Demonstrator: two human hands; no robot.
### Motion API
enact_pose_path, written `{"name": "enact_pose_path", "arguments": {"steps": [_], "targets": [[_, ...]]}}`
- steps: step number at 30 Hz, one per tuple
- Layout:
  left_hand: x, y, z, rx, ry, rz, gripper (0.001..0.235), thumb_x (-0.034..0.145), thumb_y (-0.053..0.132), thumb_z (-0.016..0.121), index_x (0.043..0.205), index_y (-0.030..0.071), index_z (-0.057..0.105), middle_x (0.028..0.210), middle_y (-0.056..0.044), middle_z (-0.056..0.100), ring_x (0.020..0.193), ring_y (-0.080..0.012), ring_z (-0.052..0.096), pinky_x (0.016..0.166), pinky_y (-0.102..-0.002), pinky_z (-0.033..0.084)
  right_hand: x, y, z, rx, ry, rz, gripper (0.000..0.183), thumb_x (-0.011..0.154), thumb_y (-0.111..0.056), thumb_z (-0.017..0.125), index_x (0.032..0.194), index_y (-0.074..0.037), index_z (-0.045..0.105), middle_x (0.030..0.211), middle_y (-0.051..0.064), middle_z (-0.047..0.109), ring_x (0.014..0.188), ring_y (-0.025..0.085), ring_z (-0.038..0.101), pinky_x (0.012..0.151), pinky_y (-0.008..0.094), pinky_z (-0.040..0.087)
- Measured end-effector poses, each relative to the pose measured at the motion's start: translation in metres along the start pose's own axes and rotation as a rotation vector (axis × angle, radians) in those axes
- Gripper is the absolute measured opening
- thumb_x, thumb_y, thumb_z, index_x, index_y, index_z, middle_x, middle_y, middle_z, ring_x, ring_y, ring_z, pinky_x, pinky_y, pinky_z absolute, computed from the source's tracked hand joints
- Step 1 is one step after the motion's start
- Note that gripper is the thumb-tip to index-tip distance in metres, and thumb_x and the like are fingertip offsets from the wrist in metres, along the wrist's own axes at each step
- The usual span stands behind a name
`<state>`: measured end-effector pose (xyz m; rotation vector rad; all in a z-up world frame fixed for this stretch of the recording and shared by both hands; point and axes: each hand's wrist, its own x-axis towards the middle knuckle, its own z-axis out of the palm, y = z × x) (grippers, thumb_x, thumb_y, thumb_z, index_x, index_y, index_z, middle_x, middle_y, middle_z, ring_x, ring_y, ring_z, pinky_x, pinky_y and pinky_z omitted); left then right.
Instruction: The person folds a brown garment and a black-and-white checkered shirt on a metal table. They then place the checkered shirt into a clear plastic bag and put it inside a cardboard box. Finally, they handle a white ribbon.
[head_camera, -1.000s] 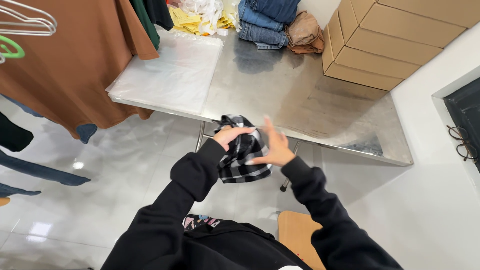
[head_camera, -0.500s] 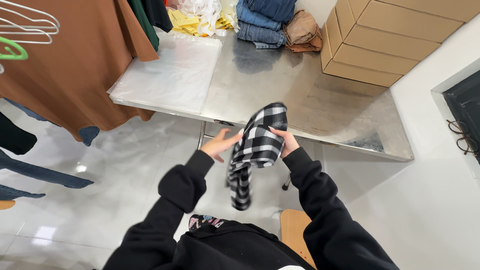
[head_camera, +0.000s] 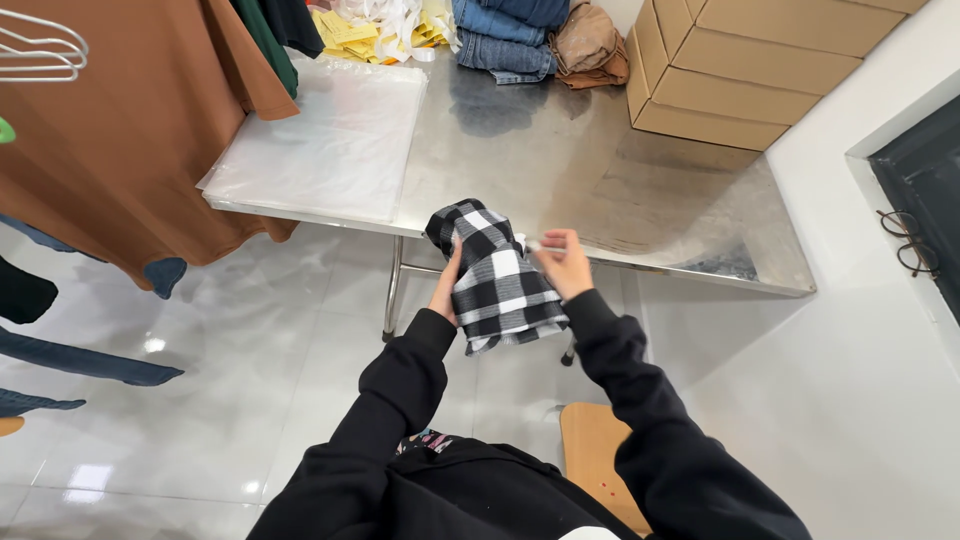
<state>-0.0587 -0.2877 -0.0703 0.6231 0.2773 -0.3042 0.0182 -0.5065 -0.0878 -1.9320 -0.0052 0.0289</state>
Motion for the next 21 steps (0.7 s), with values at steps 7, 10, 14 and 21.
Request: {"name": "enact_pose_path", "arguments": {"steps": [7,10,14,21], "targets": [[0.003,-0.019,0.043,0.02,-0.056,-0.027,0.091,0.08,0.078,0.067,0.14,0.01,0.058,0.126,-0.019,0.069,0.109,-0.0334,0.07,0.091,-0.05,0.059,-0.079,-0.099,0.008,-0.394,-0.352,0.163,0.124,0.066,-0.075,0.077,0.162,-0.041,0.005,0.154,0.029,0.042,0.142,0.045,0.042,0.122,0.053,0.031],[-0.017,-0.008,0.051,-0.03,-0.056,-0.074,0.098,0.08,0.085,0.056,0.134,0.003,0.062,0.111,-0.02,0.073,0.102,-0.034,0.073,0.089,-0.046,0.062,-0.053,-0.072,0.002,-0.24,-0.159,0.163,0.107,0.068,-0.067,0.083,0.157,-0.038,0.03,0.149,0.026,0.049,0.141,0.041,0.044,0.121,0.05,0.033],[-0.026,0.002,0.035,0.063,-0.085,-0.137,0.11,0.083,0.087,0.047,0.163,0.025,0.005,0.162,-0.024,0.014,0.148,-0.0535,0.013,0.104,-0.083,0.024,-0.01,-0.007,-0.011,0.28,0.023,0.123,0.055,0.075,-0.029,0.088,0.127,-0.022,0.069,0.117,0.014,0.071,0.111,0.025,0.065,0.099,0.036,0.051],[-0.04,-0.004,0.043,0.108,-0.091,-0.206,0.117,0.081,0.083,0.058,0.162,0.024,-0.002,0.163,-0.029,0.014,0.151,-0.0519,0.016,0.099,-0.09,0.016,0.005,0.012,-0.006,0.449,0.179,0.12,0.041,0.084,-0.02,0.078,0.12,-0.006,0.066,0.105,0.02,0.068,0.096,0.031,0.065,0.09,0.04,0.052]]}}
